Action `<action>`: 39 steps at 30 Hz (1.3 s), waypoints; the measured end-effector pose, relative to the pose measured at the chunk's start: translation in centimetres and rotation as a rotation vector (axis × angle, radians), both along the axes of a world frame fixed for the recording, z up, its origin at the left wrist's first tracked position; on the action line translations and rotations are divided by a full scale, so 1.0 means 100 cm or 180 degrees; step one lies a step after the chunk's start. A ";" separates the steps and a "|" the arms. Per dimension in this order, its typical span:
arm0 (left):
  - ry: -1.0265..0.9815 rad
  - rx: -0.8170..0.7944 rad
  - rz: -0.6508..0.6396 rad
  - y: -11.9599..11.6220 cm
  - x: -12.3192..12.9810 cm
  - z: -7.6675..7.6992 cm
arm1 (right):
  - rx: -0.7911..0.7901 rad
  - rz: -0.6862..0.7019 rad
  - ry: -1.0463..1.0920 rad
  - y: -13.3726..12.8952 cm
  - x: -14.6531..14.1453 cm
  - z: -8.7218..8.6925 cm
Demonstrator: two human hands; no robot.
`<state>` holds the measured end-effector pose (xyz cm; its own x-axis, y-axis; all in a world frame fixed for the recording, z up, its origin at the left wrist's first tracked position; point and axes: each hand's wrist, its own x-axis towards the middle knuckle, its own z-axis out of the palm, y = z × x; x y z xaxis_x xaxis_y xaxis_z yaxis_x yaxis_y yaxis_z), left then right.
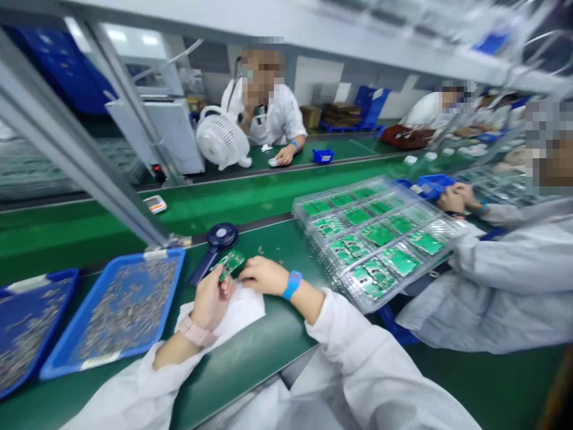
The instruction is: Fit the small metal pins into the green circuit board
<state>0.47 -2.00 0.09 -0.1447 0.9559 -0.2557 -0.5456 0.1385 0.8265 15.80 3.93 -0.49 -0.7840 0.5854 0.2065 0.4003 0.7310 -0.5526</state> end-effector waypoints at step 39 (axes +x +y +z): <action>0.1080 0.0089 0.0297 -0.005 0.001 -0.011 | -0.2994 -0.0904 0.2159 0.004 0.025 0.022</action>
<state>0.57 -2.45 -1.02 -0.3040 0.9404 -0.1521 -0.2486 0.0758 0.9656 18.31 4.28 1.75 -0.4986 0.8636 -0.0741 -0.0982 -0.1412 -0.9851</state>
